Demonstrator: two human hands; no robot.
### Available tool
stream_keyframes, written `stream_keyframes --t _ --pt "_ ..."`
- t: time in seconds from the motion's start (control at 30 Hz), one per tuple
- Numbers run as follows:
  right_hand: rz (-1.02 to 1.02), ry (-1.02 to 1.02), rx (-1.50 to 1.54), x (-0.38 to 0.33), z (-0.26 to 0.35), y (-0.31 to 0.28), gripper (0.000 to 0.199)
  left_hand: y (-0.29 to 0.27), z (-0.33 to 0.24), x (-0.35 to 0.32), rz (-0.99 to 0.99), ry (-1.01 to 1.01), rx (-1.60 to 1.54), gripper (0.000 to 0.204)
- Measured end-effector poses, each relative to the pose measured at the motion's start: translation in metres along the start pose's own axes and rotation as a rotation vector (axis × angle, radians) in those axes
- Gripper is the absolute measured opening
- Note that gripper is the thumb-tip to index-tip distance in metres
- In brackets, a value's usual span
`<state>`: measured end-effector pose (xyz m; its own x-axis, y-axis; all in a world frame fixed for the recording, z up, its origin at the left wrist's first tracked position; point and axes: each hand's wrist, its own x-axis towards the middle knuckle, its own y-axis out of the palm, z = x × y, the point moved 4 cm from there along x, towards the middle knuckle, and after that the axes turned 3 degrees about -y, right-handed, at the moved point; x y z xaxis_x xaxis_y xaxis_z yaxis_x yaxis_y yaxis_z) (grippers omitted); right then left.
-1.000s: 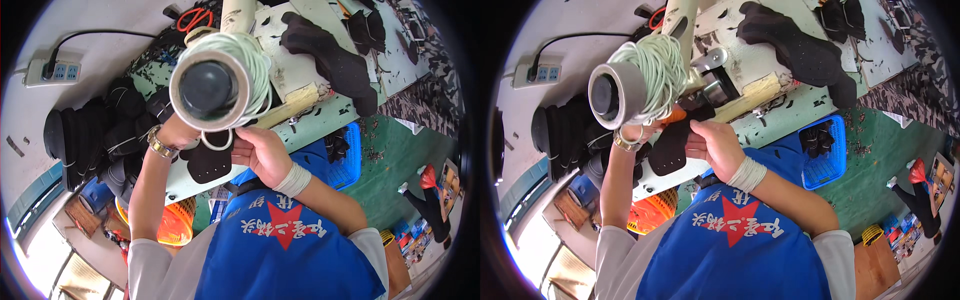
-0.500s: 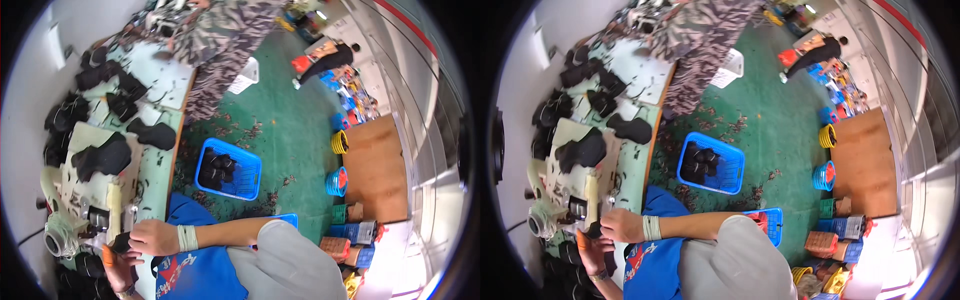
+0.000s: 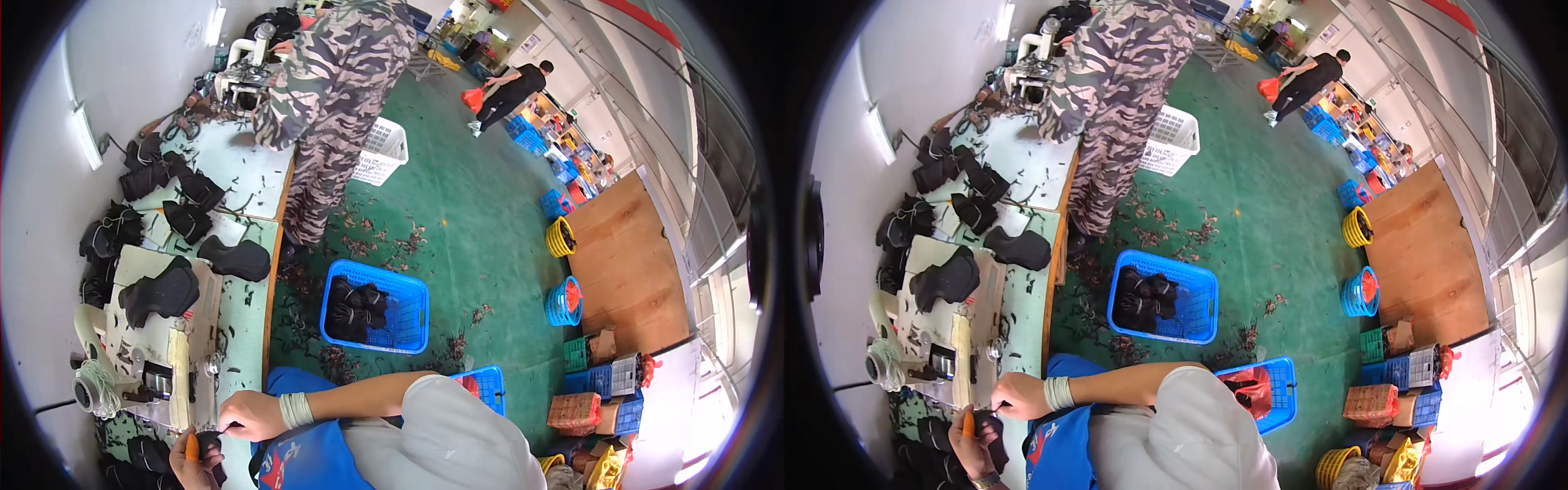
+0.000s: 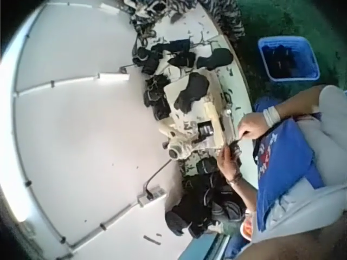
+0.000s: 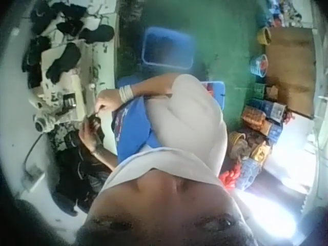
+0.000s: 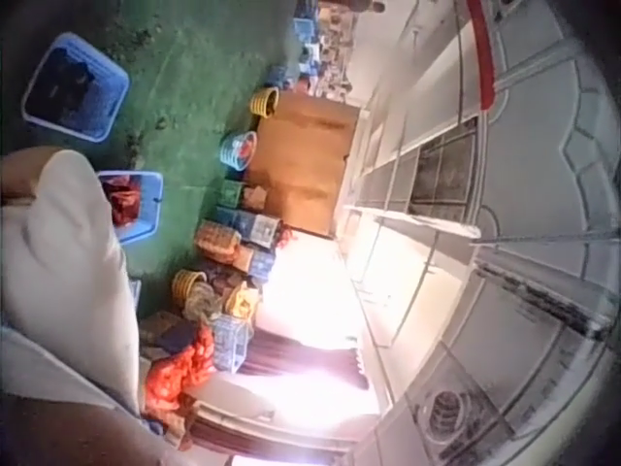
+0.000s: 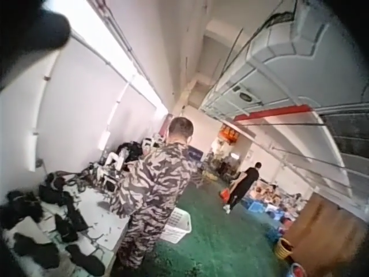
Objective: The person joins and binds shoe upper fabric parts using an industrial sewing machine.
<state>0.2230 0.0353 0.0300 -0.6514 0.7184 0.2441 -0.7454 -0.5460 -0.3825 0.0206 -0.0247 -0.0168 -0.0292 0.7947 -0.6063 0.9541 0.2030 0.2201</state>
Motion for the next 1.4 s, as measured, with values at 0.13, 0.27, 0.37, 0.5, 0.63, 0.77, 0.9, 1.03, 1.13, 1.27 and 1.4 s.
stream_keyframes --t 0.13,0.27,0.37,0.5,0.63,0.77,0.9,1.03,1.13,1.27,1.4 --pt "0.109 0.135 0.145 0.028 0.002 -0.001 0.017 -0.027 0.019 0.004 -0.160 0.113 -0.097 0.034" --pt "0.170 0.042 0.215 0.061 -0.001 0.008 0.016 -0.047 0.026 -0.012 -0.346 0.112 -0.282 0.032" --pt "0.133 0.162 0.109 0.085 0.002 -0.027 0.019 -0.037 0.017 -0.025 -0.517 0.133 -0.306 0.028" --pt "-0.224 -0.043 -0.285 0.133 0.026 -0.114 0.007 -0.048 0.018 -0.028 -0.576 0.170 -0.143 0.027" --pt "-0.207 -0.484 -0.825 0.175 0.001 -0.119 0.012 -0.055 0.044 -0.025 -0.698 0.163 -0.313 0.023" --pt "0.051 -0.367 -0.999 0.160 -0.067 -0.082 0.015 -0.058 0.069 -0.024 -0.796 0.147 -0.350 0.022" --pt "-0.043 -0.487 -0.952 0.155 -0.065 -0.084 0.012 -0.056 0.071 -0.007 -0.784 0.079 -0.302 0.023" --pt "-0.028 -0.561 -0.904 0.158 -0.066 -0.091 0.018 -0.065 0.076 0.014 -0.851 0.119 -0.303 0.024" --pt "0.079 -0.648 -0.880 0.153 -0.074 -0.096 0.021 -0.070 0.070 0.037 -0.884 0.248 -0.297 0.027" --pt "0.120 -0.626 -0.831 0.160 -0.070 -0.098 0.019 -0.073 0.074 0.069 -0.763 0.419 -0.406 0.032" --pt "0.055 -0.619 -0.659 0.154 -0.037 -0.077 0.015 -0.064 0.085 0.101 -0.563 0.293 -0.922 0.043"
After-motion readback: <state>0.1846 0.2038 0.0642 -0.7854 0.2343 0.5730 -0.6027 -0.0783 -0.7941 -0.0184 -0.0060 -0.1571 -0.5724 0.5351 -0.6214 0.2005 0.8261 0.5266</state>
